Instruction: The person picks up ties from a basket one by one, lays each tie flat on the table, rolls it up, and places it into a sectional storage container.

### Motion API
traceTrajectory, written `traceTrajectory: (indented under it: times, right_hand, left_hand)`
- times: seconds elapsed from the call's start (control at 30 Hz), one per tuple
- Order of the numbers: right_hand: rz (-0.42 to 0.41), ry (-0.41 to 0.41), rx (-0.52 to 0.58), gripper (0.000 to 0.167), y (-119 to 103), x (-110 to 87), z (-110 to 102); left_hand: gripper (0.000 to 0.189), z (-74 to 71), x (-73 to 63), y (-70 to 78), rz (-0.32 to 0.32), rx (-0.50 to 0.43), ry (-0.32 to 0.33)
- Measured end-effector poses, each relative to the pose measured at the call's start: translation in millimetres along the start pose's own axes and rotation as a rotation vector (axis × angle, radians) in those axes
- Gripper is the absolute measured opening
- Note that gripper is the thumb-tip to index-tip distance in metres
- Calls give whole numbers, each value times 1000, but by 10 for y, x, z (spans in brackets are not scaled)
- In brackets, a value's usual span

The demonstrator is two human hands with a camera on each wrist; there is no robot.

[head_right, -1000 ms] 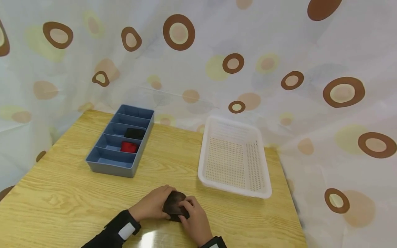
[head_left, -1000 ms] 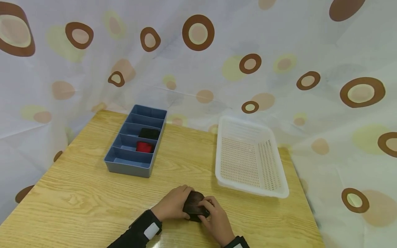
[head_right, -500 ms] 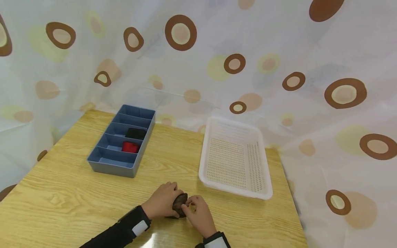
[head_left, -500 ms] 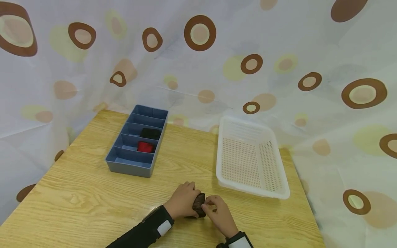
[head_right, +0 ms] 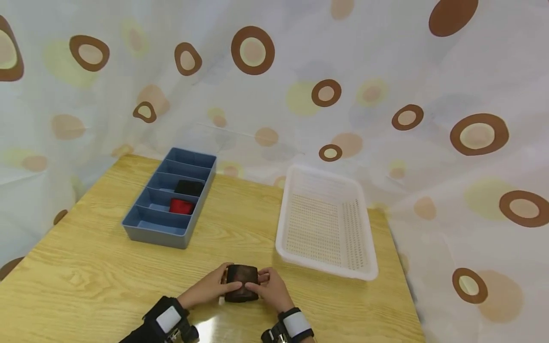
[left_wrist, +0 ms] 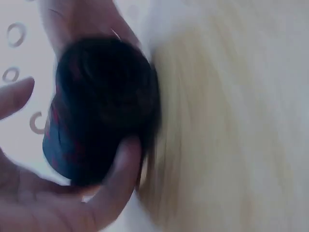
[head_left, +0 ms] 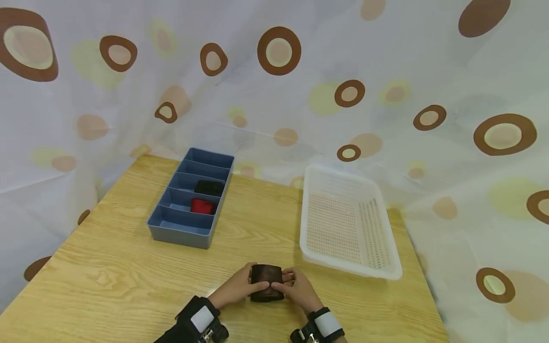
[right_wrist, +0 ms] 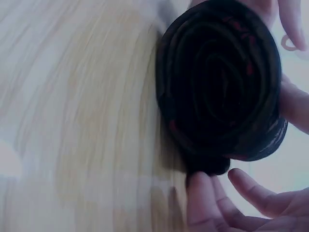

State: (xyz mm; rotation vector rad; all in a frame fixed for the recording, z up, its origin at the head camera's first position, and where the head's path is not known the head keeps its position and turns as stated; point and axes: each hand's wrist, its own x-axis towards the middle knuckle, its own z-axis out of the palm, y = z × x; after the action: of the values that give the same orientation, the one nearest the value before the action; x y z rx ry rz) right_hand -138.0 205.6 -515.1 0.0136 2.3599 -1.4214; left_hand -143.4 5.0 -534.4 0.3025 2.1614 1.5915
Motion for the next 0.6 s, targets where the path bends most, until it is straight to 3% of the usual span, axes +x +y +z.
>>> traceTrajectory:
  times: [0.03,0.13,0.23,0.47,0.6]
  right_hand:
    - [-7,-20,8,63,-5,20,9]
    - [-36,-71,74,68,-16,85,70]
    - [-79,-87,156,71,-46,137,165]
    - [-185,-93,263,71,-332,197,308]
    - [-243,-149,258,62,-542,250,321]
  left_hand:
    - [86,-11,-9,-2,-30,-58,0]
    - [84,-40,-27,0,-103,-116,40]
    - [77,-76,-48,-30,-121,-200,94]
    - [60,-273,-131,24,-9,-469,191]
    - [53,-390,-183,91,49,-542,315]
